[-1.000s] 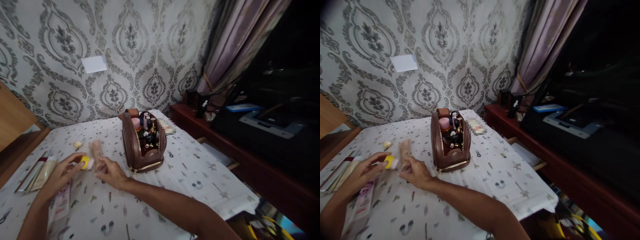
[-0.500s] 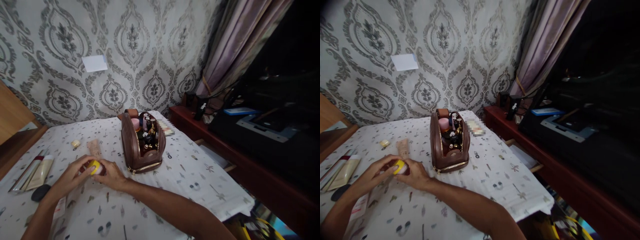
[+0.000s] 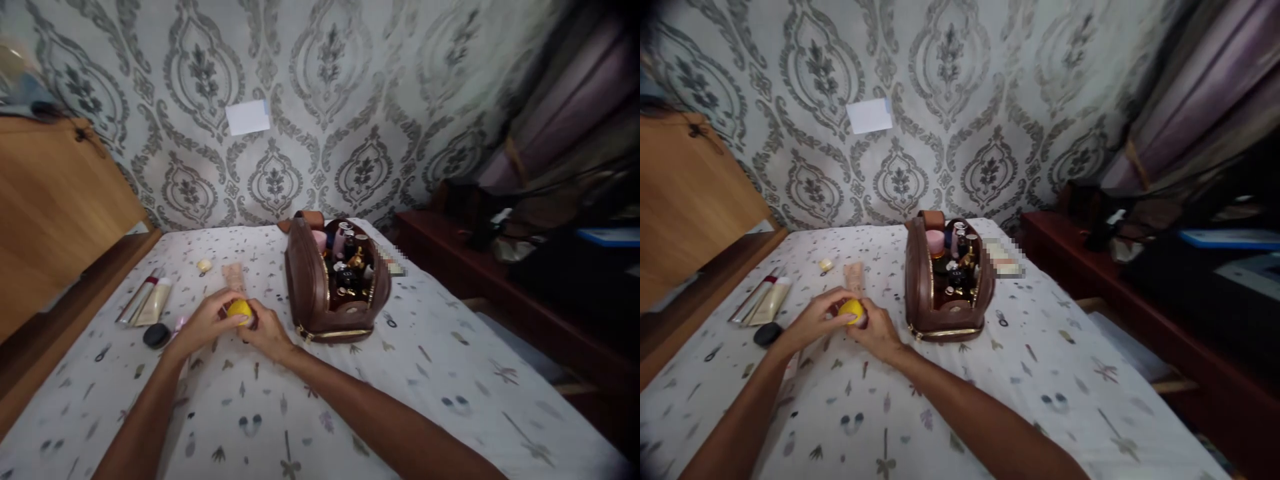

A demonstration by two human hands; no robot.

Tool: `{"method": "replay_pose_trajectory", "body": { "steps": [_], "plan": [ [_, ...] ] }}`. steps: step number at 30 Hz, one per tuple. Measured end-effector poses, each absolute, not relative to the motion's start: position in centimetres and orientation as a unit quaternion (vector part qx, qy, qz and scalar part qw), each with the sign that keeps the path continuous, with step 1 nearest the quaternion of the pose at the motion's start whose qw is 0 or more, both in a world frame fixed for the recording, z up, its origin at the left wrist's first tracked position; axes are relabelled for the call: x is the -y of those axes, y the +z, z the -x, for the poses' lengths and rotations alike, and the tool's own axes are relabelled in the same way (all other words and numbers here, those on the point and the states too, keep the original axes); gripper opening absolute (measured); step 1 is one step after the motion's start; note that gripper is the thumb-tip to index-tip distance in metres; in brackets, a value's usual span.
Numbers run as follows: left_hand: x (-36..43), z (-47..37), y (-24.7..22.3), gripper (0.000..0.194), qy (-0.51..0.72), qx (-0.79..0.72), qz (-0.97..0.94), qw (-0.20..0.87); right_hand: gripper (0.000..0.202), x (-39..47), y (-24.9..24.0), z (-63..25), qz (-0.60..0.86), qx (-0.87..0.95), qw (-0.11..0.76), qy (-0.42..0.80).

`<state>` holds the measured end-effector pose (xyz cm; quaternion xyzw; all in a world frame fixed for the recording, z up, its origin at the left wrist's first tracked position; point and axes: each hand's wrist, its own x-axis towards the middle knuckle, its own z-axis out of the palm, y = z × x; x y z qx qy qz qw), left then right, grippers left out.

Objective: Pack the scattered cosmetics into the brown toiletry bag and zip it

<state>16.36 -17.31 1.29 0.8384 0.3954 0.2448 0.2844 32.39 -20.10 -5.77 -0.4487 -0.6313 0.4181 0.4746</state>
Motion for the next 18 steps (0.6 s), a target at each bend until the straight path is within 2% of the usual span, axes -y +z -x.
{"method": "replay_pose_trajectory", "body": {
  "steps": [5,9,13,16,18],
  "plan": [
    [17.3,-16.0,1.2,0.030,0.263,-0.393,-0.823,0.316,0.030,19.8,-6.4,-32.2,0.416,0.605,0.505,0.455],
    [16.8,-15.1,0.8,0.033,0.331,-0.429,-0.779,0.315,0.029,20.2,-5.6,-32.2,0.400,0.556,0.536,0.494],
    [16.2,-14.6,0.2,0.029,0.361,-0.487,-0.777,0.166,0.033,20.4,-4.8,-32.6,0.433,0.511,0.556,0.492],
    [16.2,-15.1,-0.4,0.029,0.297,-0.449,-0.841,0.049,0.036,20.1,-5.0,-32.9,0.457,0.488,0.568,0.480],
    [16.4,-15.7,-1.0,0.033,0.234,-0.413,-0.880,0.008,0.038,19.8,-5.5,-32.9,0.468,0.479,0.575,0.470]
  ]
}}
